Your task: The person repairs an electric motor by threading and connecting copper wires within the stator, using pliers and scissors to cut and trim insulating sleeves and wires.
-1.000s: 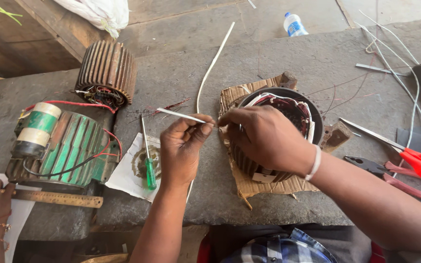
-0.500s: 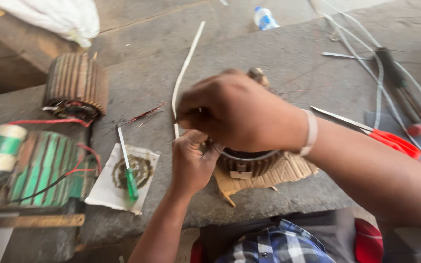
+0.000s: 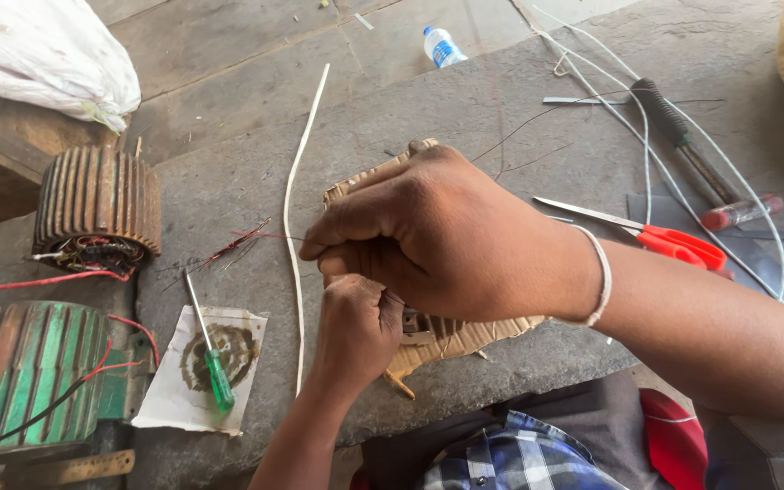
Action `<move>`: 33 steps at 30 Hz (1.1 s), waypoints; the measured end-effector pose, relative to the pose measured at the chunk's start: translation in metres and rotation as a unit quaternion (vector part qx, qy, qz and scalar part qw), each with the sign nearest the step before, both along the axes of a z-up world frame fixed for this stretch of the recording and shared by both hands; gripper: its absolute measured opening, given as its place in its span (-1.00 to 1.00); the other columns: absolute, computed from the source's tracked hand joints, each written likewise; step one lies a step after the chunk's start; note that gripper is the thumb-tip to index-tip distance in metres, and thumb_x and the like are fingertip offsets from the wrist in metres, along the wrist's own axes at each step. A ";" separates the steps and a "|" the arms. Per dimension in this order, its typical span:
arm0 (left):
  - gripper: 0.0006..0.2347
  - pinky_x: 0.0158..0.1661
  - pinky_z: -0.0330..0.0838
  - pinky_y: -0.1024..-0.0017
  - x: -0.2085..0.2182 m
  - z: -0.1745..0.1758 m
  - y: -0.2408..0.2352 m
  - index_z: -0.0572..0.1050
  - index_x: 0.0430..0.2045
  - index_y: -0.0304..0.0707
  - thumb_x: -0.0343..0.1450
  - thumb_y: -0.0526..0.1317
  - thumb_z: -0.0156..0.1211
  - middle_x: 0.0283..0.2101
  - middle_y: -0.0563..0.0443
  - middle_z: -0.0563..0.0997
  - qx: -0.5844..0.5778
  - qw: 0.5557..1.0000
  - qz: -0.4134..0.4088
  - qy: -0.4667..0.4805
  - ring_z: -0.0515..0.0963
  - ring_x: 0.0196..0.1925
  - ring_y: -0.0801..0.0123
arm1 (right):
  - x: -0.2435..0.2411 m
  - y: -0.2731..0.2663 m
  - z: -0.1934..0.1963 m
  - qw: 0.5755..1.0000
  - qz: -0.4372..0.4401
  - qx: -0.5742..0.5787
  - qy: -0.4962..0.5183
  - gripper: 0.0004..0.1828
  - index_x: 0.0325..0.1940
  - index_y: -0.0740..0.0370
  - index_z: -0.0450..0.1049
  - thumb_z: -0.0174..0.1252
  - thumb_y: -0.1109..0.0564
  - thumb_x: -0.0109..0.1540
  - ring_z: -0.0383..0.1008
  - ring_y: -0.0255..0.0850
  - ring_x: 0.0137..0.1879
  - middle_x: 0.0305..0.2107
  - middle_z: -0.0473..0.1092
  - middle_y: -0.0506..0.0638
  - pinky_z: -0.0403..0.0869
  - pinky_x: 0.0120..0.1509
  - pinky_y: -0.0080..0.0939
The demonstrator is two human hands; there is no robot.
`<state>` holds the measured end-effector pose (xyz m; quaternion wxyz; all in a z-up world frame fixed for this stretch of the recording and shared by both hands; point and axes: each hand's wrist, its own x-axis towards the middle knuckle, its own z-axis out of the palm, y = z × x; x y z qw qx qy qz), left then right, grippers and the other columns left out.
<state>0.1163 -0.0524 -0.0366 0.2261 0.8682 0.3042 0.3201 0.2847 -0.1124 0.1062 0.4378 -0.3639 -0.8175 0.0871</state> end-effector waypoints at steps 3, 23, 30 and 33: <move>-0.92 -0.12 0.46 0.13 0.004 0.004 -0.004 0.58 -0.38 -0.29 0.47 -0.27 0.25 -0.39 -0.14 0.66 0.004 1.000 -0.005 -0.004 0.67 -0.22 0.06 | 0.012 -0.012 0.003 1.000 -0.025 0.012 -0.005 -0.83 -0.05 0.23 0.62 0.32 0.26 0.26 0.66 -0.11 -0.20 -0.30 0.59 0.05 0.59 -0.16 -0.16; -0.78 0.27 0.32 0.15 0.003 -0.013 -0.036 0.66 -0.14 -0.21 0.38 -0.19 0.30 -0.07 -0.02 0.67 0.316 0.937 -0.050 0.141 0.56 0.14 0.23 | 0.252 -0.125 -0.193 0.824 -0.495 -0.265 -0.081 -0.76 -0.01 0.11 0.65 0.23 0.11 0.26 0.62 -0.03 -0.11 -0.20 0.60 0.07 0.54 0.03 -0.03; -0.82 0.16 0.34 0.10 0.004 -0.015 -0.041 0.59 -0.15 -0.08 0.39 -0.22 0.27 -0.04 0.01 0.63 0.357 0.928 -0.048 0.094 0.55 0.11 0.21 | 0.229 -0.046 -0.235 0.841 -0.412 -0.255 -0.241 -0.63 0.03 0.05 0.57 0.28 -0.04 0.17 0.54 0.07 -0.03 -0.14 0.52 0.08 0.53 -0.03 0.08; -0.85 0.16 0.34 0.10 0.003 -0.023 -0.044 0.57 -0.15 -0.09 0.43 -0.20 0.26 -0.02 0.01 0.63 0.373 0.924 -0.021 0.084 0.54 0.13 0.21 | 0.227 -0.034 -0.240 0.820 -0.408 -0.299 -0.268 -0.75 -0.02 0.01 0.57 0.18 0.04 0.23 0.58 0.02 -0.05 -0.15 0.52 0.02 0.55 -0.04 0.06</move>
